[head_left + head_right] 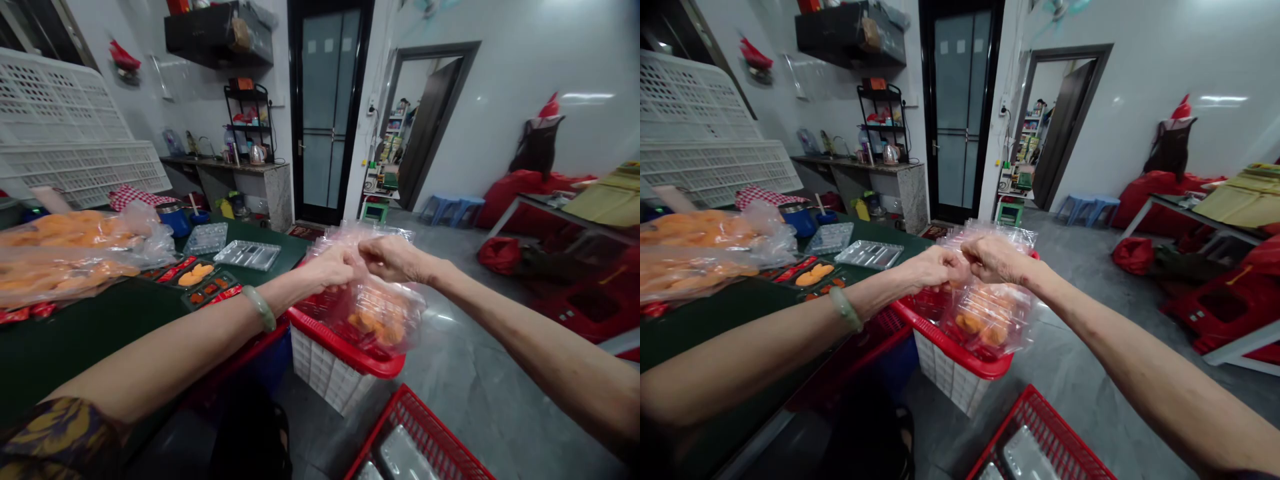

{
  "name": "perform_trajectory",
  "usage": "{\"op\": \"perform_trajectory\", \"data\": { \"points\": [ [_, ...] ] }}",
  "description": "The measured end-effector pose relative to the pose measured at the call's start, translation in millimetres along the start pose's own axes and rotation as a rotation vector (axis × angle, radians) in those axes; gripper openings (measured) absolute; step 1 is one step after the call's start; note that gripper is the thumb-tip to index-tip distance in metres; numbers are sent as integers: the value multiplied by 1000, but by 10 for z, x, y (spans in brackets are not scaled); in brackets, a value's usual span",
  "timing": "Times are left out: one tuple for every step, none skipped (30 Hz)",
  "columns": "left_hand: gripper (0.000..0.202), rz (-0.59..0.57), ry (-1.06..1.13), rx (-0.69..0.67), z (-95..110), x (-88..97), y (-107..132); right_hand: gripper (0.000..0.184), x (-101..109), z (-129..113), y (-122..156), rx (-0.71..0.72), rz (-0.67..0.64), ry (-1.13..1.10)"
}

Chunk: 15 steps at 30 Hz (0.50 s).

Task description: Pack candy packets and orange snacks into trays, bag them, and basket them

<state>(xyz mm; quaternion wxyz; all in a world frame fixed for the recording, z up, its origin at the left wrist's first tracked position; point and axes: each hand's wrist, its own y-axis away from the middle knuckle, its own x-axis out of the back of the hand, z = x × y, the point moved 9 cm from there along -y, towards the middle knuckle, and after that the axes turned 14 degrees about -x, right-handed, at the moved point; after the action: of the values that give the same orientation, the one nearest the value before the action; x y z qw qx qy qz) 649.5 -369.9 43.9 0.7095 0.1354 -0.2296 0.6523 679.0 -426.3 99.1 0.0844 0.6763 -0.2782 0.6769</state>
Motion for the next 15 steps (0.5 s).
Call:
{"op": "perform_trajectory", "data": {
  "points": [
    [18, 14, -29, -13, 20, 15, -10, 12, 110, 32, 19, -45, 66, -46],
    [18, 27, -75, -33, 48, 33, -22, 12, 231, 66, 60, -98, 143, -107],
    [18, 33, -146, -53, 78, 50, -37, 12, 340, 91, 126, -147, 213, -175],
    [17, 29, -238, -77, 114, 60, -54, 11, 413, 94, 209, -184, 260, -234],
    [16, 17, -339, -95, 149, 64, -72, 10, 434, 67, 301, -205, 270, -272],
    [16, 4, -435, -106, 180, 64, -91, 8, 403, 18, 393, -219, 244, -288],
    [14, -8, -514, -114, 208, 61, -110, 6, 330, -38, 486, -236, 197, -280],
    [13, -15, -567, -126, 241, 55, -130, 4, 234, -90, 577, -259, 149, -253],
    [12, -17, -598, -142, 279, 48, -149, 6, 131, -130, 663, -289, 110, -210],
    [13, -18, -614, -159, 319, 37, -165, 9, 30, -156, 736, -326, 85, -157],
    [14, -18, -625, -166, 352, 27, -176, 13, -64, -169, 793, -364, 67, -102],
    [14, -14, -640, -168, 384, 23, -182, 16, -151, -176, 830, -398, 52, -50],
    [13, -9, -661, -161, 411, 24, -183, 18, -227, -180, 847, -426, 41, -6],
    [12, -5, -686, -150, 432, 30, -179, 19, -289, -185, 847, -446, 35, 22],
    [10, 0, -709, -141, 452, 43, -173, 21, -331, -193, 833, -458, 42, 37]
  ]
}}
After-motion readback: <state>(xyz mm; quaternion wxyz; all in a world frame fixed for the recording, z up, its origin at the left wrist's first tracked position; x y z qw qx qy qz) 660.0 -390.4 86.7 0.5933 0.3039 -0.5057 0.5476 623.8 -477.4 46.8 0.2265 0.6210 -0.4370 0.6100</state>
